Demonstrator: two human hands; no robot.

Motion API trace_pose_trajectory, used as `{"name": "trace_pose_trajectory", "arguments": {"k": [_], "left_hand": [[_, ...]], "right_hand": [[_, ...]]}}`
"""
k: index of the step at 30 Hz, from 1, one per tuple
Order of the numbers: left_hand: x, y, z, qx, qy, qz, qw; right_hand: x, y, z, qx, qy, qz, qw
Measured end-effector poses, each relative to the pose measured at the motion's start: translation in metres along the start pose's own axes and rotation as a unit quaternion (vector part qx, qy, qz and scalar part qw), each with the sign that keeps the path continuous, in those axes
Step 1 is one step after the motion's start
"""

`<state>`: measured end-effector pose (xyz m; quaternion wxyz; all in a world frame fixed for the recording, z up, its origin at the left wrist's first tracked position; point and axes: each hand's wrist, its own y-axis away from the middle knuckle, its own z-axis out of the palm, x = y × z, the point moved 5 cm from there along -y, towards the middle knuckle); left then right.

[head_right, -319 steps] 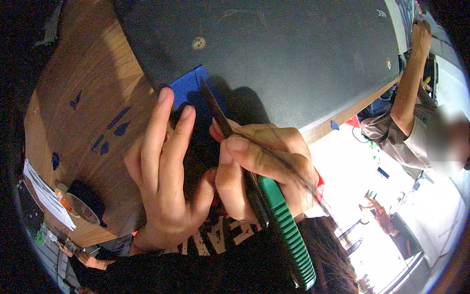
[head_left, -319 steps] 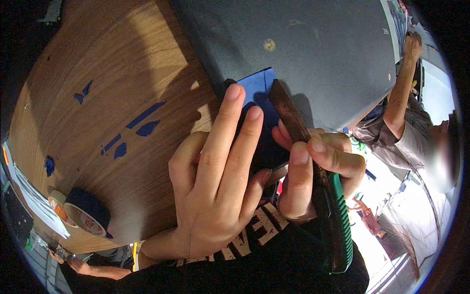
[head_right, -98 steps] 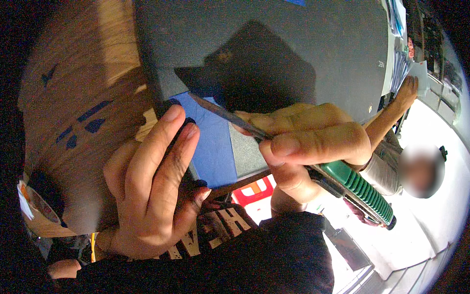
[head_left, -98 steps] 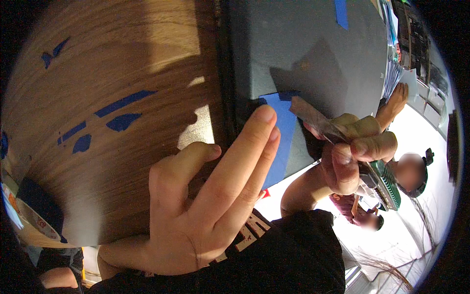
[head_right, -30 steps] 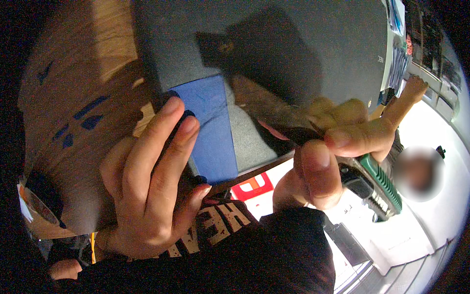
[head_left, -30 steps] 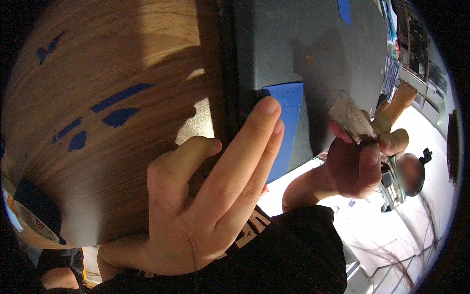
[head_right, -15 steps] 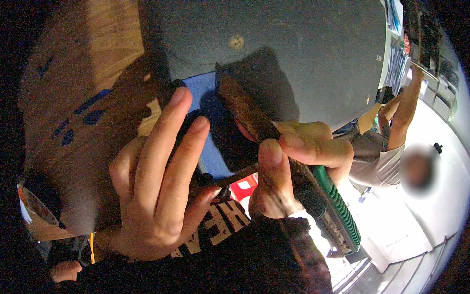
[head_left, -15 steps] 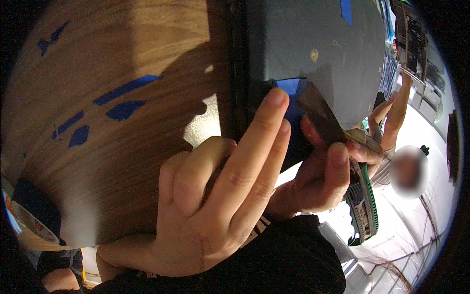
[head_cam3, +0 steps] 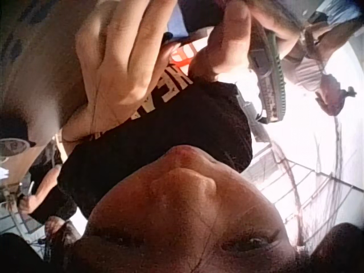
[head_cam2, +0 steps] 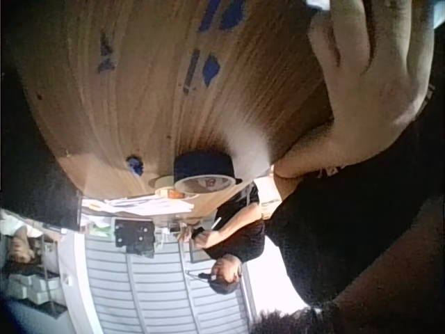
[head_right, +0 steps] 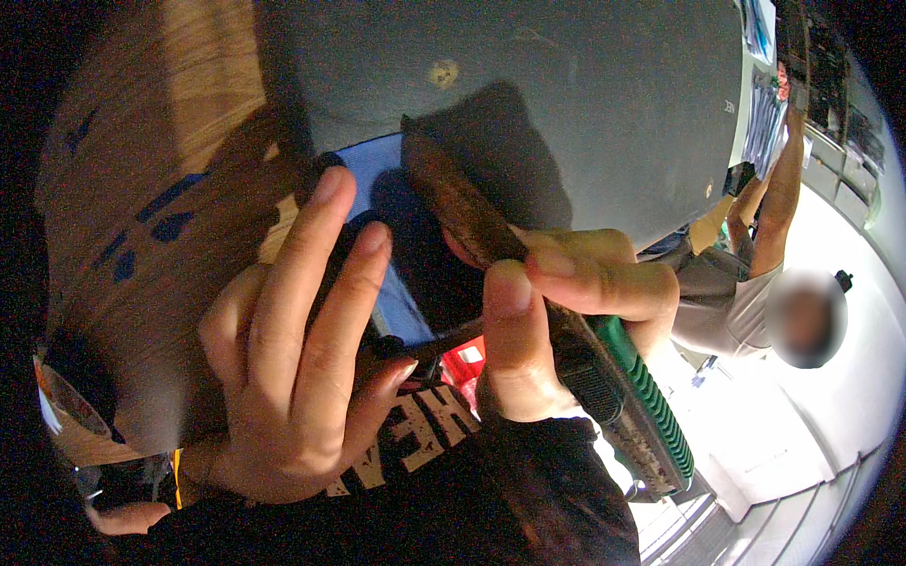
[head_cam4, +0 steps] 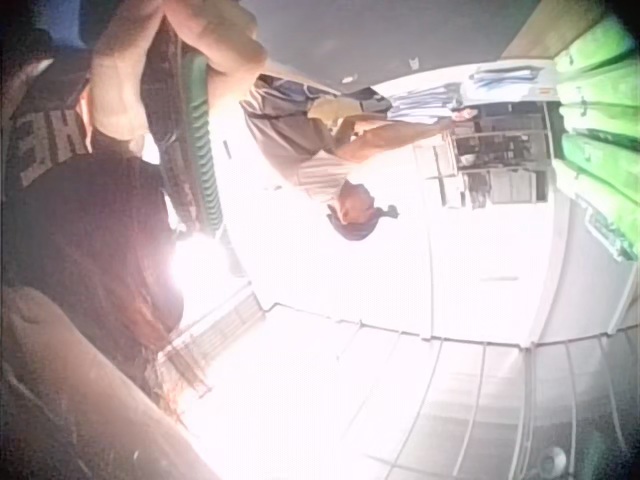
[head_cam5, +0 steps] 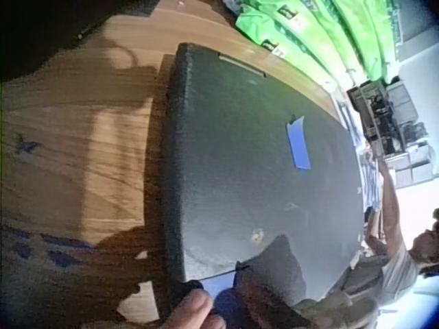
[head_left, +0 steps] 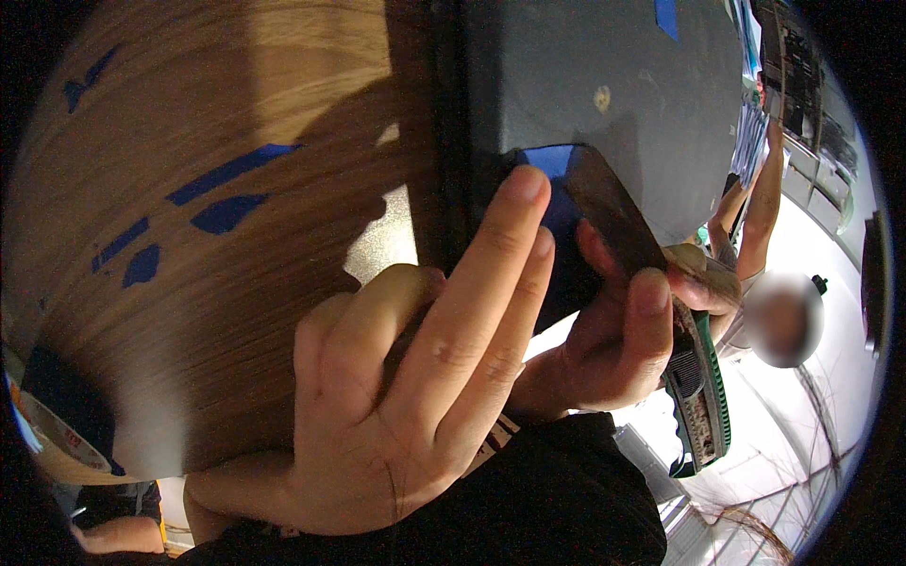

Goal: The person uses a utility knife to cut pieces of blue tape from a desk, picks them up by hand, and applies them to the surface of a black laptop.

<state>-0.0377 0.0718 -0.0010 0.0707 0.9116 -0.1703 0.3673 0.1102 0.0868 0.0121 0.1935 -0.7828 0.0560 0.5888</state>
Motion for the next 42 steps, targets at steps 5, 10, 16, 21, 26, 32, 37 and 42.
{"name": "trace_pose_trajectory", "arguments": {"k": [5, 10, 16, 21, 26, 32, 37, 42], "left_hand": [[-0.003, 0.001, 0.001, -0.004, 0.004, 0.003, 1.000], [-0.003, 0.001, 0.000, -0.008, -0.001, 0.002, 1.000], [-0.005, 0.008, 0.000, 0.011, -0.004, 0.016, 1.000], [-0.010, 0.021, -0.003, 0.007, -0.058, 0.031, 0.998], [-0.016, 0.034, -0.003, 0.004, -0.055, 0.021, 0.998], [-0.001, 0.029, 0.003, -0.015, -0.063, 0.024, 0.998], [0.021, 0.021, 0.004, -0.009, -0.062, 0.029, 0.998], [0.048, 0.012, 0.012, -0.016, -0.076, 0.041, 0.996]], "right_hand": [[0.003, 0.002, -0.001, -0.003, 0.000, -0.013, 1.000], [0.002, 0.001, -0.002, -0.014, -0.017, -0.037, 0.999], [0.001, -0.022, -0.003, -0.163, -0.068, -0.137, 0.975], [0.005, -0.033, 0.010, -0.315, -0.093, -0.170, 0.929], [0.013, -0.023, 0.013, -0.377, -0.146, -0.158, 0.901], [0.012, -0.034, -0.008, -0.451, -0.131, -0.112, 0.876], [0.005, -0.038, -0.023, -0.424, -0.143, -0.104, 0.888], [0.003, -0.045, -0.051, -0.346, -0.139, -0.123, 0.920]]}}
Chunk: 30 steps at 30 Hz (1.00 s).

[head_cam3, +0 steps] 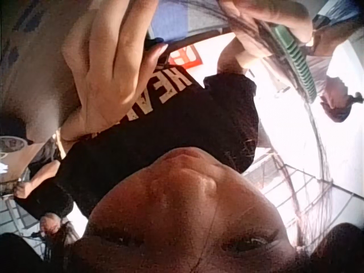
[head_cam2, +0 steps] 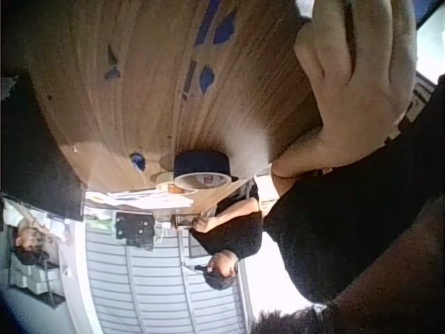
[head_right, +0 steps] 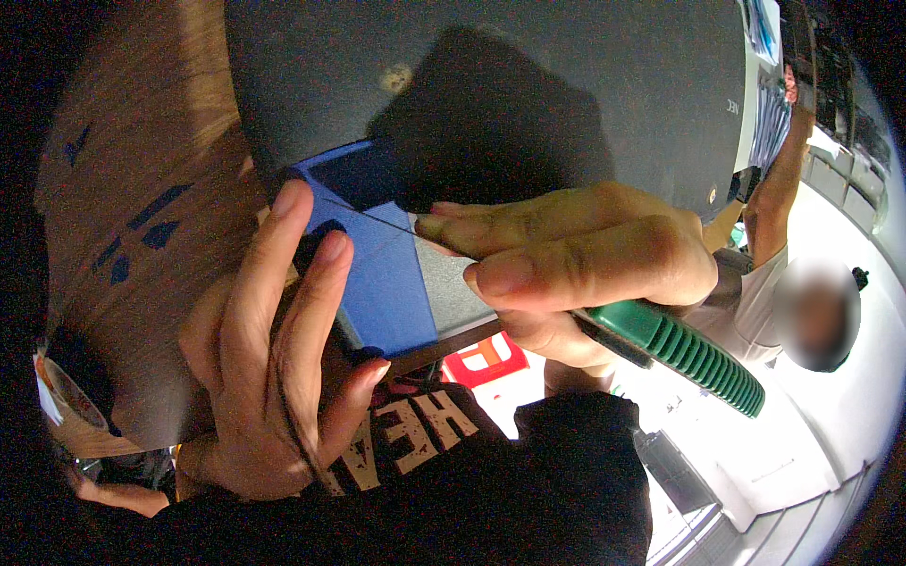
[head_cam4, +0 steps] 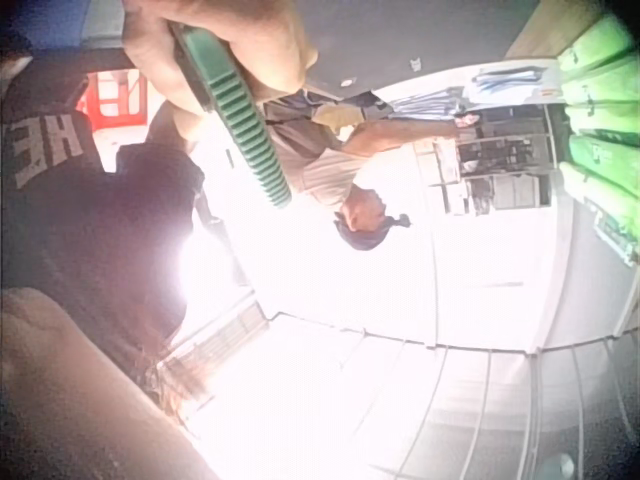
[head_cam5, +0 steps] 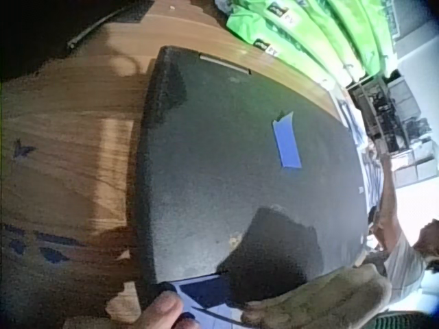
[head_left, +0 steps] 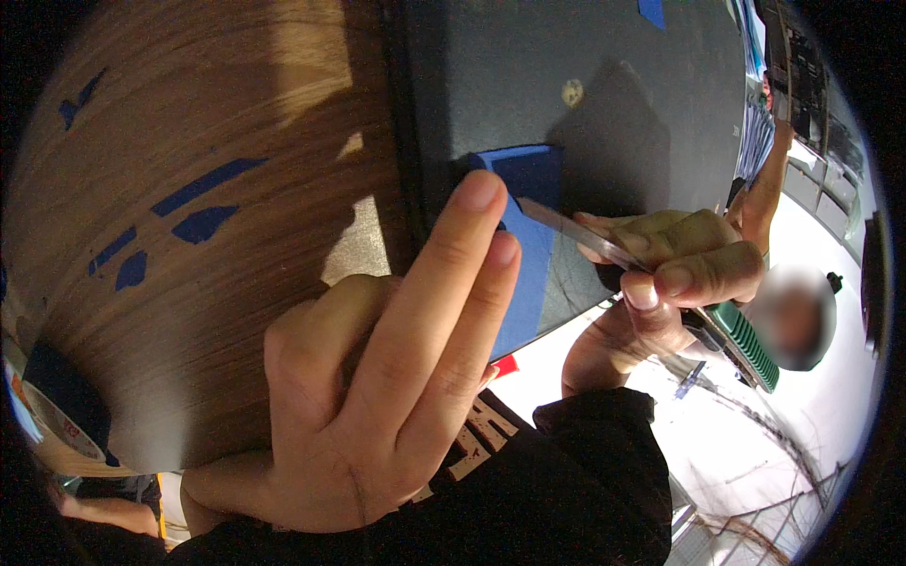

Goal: The person uses a utility knife to cut pieces of blue tape from a desk, picks them up by hand, and applies them to the surface of a black laptop.

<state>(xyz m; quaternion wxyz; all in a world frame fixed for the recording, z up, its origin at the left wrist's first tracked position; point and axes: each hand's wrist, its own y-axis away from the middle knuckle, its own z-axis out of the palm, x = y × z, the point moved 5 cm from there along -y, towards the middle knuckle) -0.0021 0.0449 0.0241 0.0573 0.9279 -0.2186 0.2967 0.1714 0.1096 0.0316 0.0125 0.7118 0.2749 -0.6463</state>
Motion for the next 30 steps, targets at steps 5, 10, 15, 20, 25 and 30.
{"name": "trace_pose_trajectory", "arguments": {"k": [5, 10, 15, 20, 25, 30], "left_hand": [[-0.002, -0.016, 0.006, -0.015, -0.011, 0.016, 1.000], [-0.005, -0.021, 0.014, -0.018, -0.004, 0.007, 1.000], [-0.011, -0.023, 0.014, -0.011, 0.001, 0.002, 1.000], [-0.013, -0.023, 0.015, -0.015, -0.008, -0.001, 1.000], [-0.011, -0.025, 0.018, -0.006, 0.008, -0.028, 1.000], [-0.007, -0.028, 0.018, -0.012, 0.006, -0.022, 1.000]], "right_hand": [[0.010, -0.003, -0.008, 0.046, 0.035, -0.003, 0.998], [0.019, -0.006, -0.010, 0.001, 0.026, 0.002, 1.000], [0.025, -0.010, -0.009, -0.045, 0.009, 0.004, 0.999], [0.026, -0.014, -0.009, -0.074, -0.006, 0.003, 0.997], [0.025, -0.015, -0.015, -0.098, -0.013, 0.002, 0.995], [0.023, -0.016, -0.021, -0.091, -0.006, 0.002, 0.996]]}}
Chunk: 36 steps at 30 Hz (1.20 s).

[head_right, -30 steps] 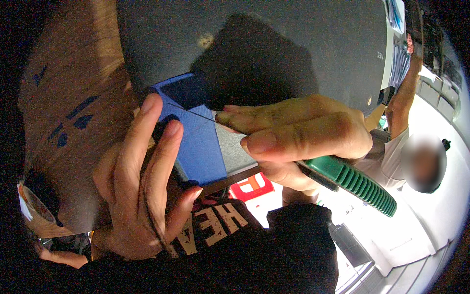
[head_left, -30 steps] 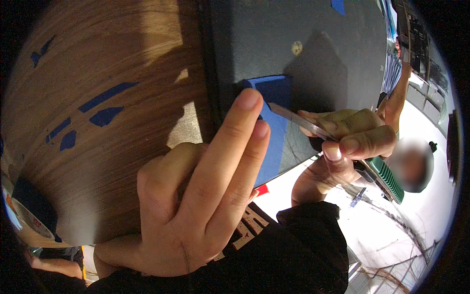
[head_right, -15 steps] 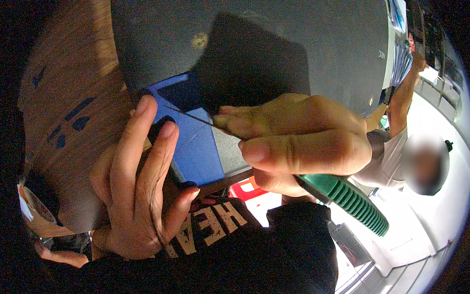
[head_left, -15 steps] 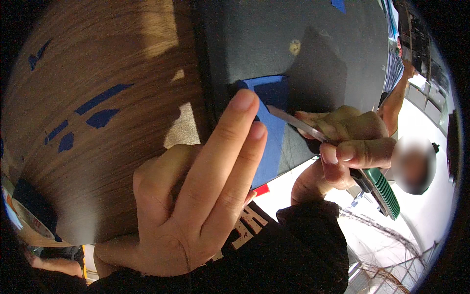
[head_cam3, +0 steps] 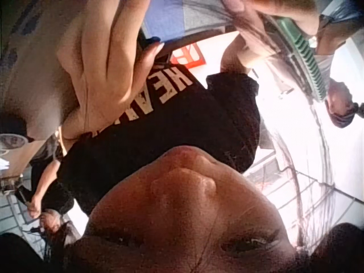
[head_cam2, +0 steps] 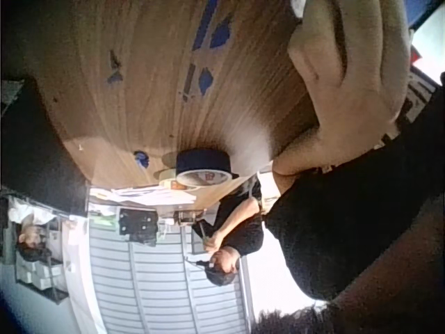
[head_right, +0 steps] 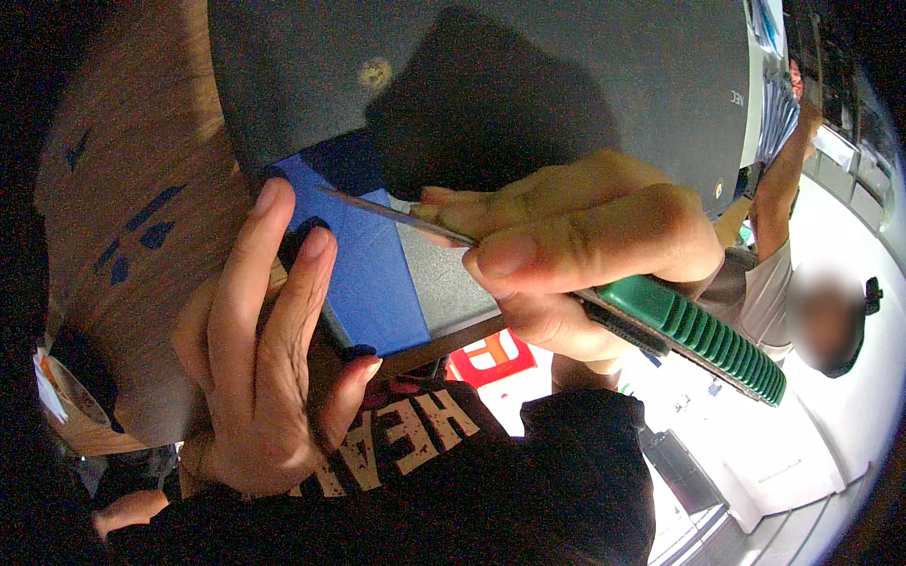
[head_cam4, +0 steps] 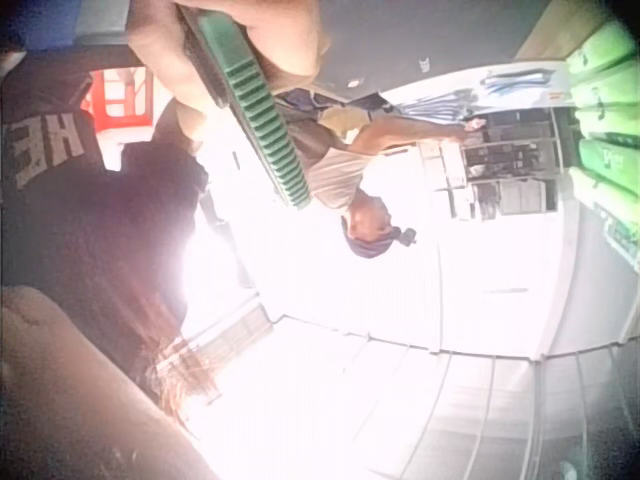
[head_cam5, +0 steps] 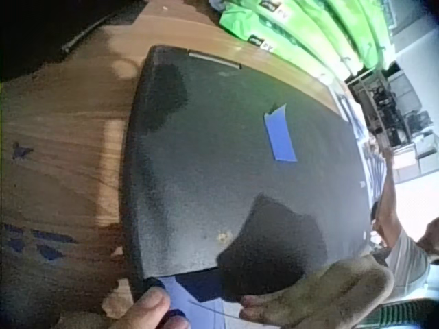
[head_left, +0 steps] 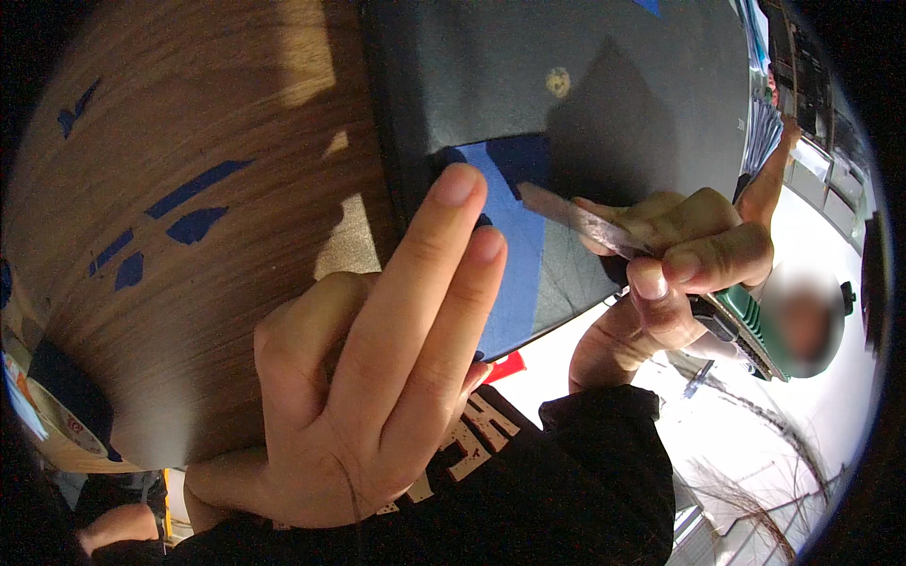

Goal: The person uses a utility knife to cut pieces of blue tape from a desk, picks them up by hand, and applies them to the surface of a black laptop.

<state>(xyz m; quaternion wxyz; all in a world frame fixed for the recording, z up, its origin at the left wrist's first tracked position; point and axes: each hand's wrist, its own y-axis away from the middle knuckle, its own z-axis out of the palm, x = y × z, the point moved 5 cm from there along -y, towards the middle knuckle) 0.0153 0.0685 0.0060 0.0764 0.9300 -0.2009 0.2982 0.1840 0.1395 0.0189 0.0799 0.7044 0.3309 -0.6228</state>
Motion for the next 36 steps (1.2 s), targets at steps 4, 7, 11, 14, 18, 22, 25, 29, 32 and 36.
{"name": "trace_pose_trajectory", "arguments": {"k": [4, 7, 11, 14, 18, 22, 25, 29, 32, 36], "left_hand": [[-0.002, -0.002, 0.001, -0.002, 0.006, 0.013, 1.000], [-0.004, -0.001, 0.000, 0.004, 0.002, 0.027, 1.000], [-0.006, 0.003, -0.001, 0.019, 0.024, -0.002, 1.000], [-0.010, 0.007, -0.007, 0.020, -0.007, 0.021, 1.000], [-0.022, 0.012, -0.019, 0.017, 0.014, 0.037, 0.999], [-0.030, 0.023, -0.019, 0.025, 0.010, 0.027, 0.999], [-0.028, 0.020, -0.020, 0.040, 0.026, 0.016, 0.999], [-0.027, 0.022, -0.020, 0.106, 0.028, -0.006, 0.994], [-0.028, 0.022, -0.018, 0.100, 0.044, -0.026, 0.994], [-0.028, 0.023, -0.015, 0.144, 0.032, -0.013, 0.989]], "right_hand": [[0.002, 0.002, 0.002, 0.014, 0.005, 0.000, 1.000], [-0.001, 0.001, 0.006, 0.024, 0.010, -0.004, 1.000], [-0.007, 0.001, 0.017, 0.037, 0.036, 0.004, 0.999], [-0.012, 0.001, 0.023, 0.061, 0.047, 0.000, 0.997], [-0.026, 0.014, 0.047, 0.168, 0.123, 0.005, 0.978], [-0.026, 0.016, 0.080, 0.239, 0.210, 0.028, 0.948], [-0.029, 0.013, 0.091, 0.281, 0.261, 0.051, 0.922], [-0.033, 0.008, 0.100, 0.317, 0.267, 0.100, 0.905], [-0.033, 0.007, 0.105, 0.338, 0.259, 0.115, 0.898], [-0.037, 0.006, 0.104, 0.343, 0.245, 0.131, 0.897]]}}
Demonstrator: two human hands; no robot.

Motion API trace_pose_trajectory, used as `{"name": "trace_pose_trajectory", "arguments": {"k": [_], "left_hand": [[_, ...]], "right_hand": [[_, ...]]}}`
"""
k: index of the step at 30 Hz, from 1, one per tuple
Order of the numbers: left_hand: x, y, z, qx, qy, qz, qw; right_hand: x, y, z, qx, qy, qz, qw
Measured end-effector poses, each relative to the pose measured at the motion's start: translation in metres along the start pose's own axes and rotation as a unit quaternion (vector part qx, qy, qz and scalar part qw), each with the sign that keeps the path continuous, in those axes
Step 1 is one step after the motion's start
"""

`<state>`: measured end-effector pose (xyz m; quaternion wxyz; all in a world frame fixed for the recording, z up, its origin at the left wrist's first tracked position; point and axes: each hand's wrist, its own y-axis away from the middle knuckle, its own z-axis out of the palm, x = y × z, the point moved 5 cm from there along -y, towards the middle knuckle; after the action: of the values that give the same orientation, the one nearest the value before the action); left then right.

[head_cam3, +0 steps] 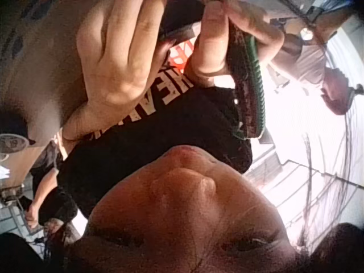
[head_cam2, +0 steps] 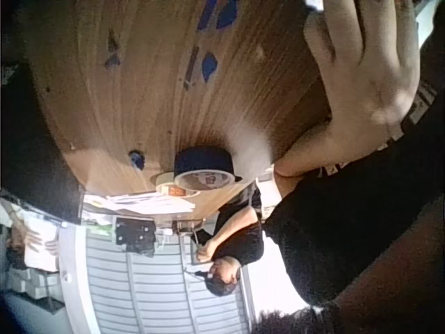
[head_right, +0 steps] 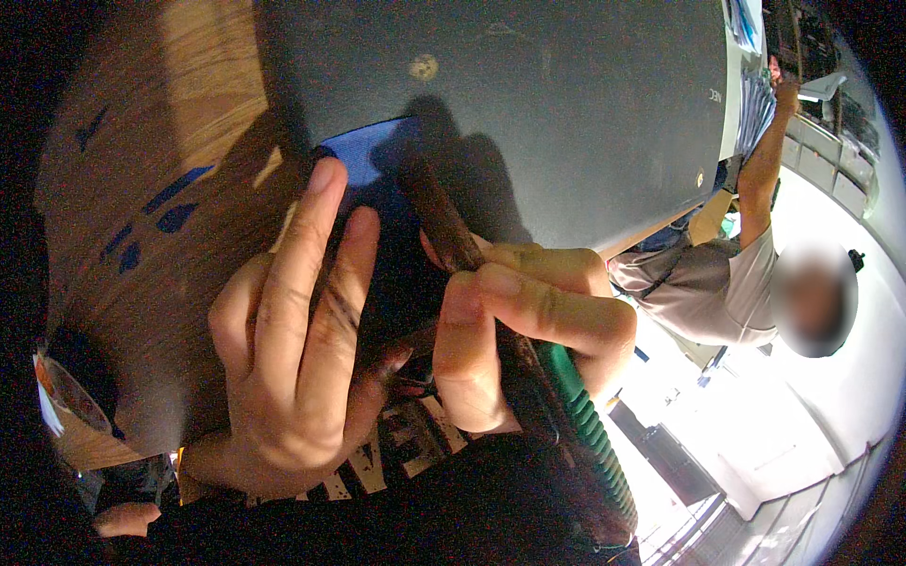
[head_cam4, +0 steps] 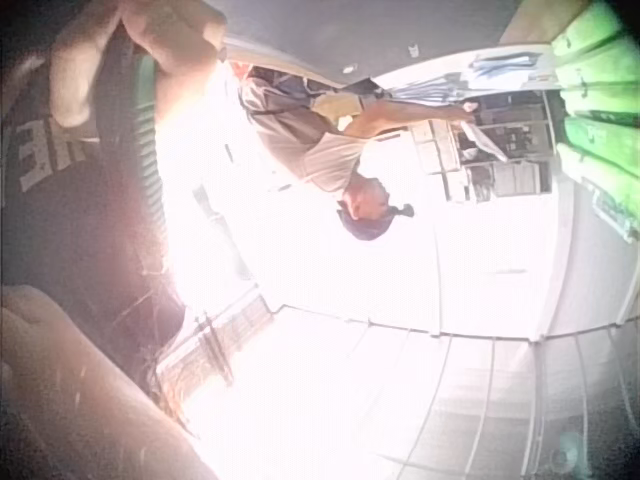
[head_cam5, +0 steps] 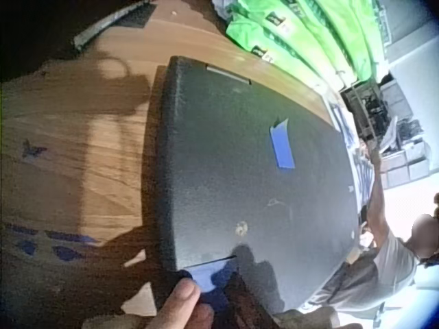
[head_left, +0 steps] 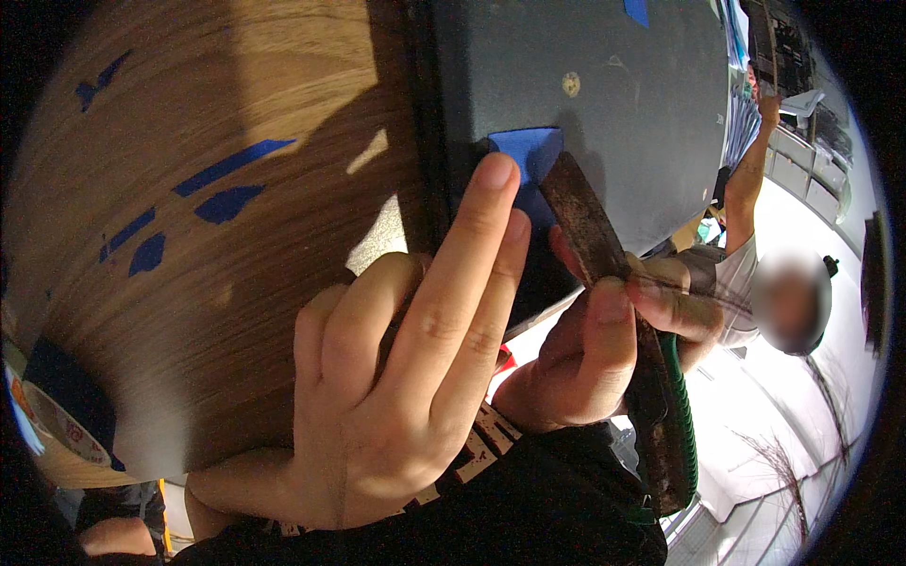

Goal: The person uses a utility knife to cut pieces of blue tape from a desk, picks them up by hand, and applies them to the surface of a black laptop.

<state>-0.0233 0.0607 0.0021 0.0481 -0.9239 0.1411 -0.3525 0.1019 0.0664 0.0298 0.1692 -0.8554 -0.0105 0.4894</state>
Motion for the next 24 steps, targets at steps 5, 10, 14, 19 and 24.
{"name": "trace_pose_trajectory", "arguments": {"k": [5, 10, 14, 19, 24], "left_hand": [[0.001, 0.000, -0.004, -0.017, 0.000, 0.000, 1.000], [0.001, 0.002, -0.003, -0.035, -0.008, 0.004, 0.999], [0.000, 0.007, -0.004, -0.021, -0.005, -0.007, 1.000], [0.005, 0.007, -0.009, -0.016, -0.013, 0.013, 1.000], [0.002, 0.007, -0.009, -0.058, -0.032, 0.012, 0.998]], "right_hand": [[0.001, 0.004, 0.000, 0.005, -0.002, 0.010, 1.000], [0.002, 0.009, 0.003, 0.033, -0.028, 0.014, 0.999], [0.007, 0.016, 0.003, 0.037, -0.011, 0.005, 0.999], [-0.006, 0.014, 0.004, 0.088, -0.039, -0.013, 0.995], [0.006, 0.011, 0.003, 0.025, -0.029, -0.031, 0.999]]}}
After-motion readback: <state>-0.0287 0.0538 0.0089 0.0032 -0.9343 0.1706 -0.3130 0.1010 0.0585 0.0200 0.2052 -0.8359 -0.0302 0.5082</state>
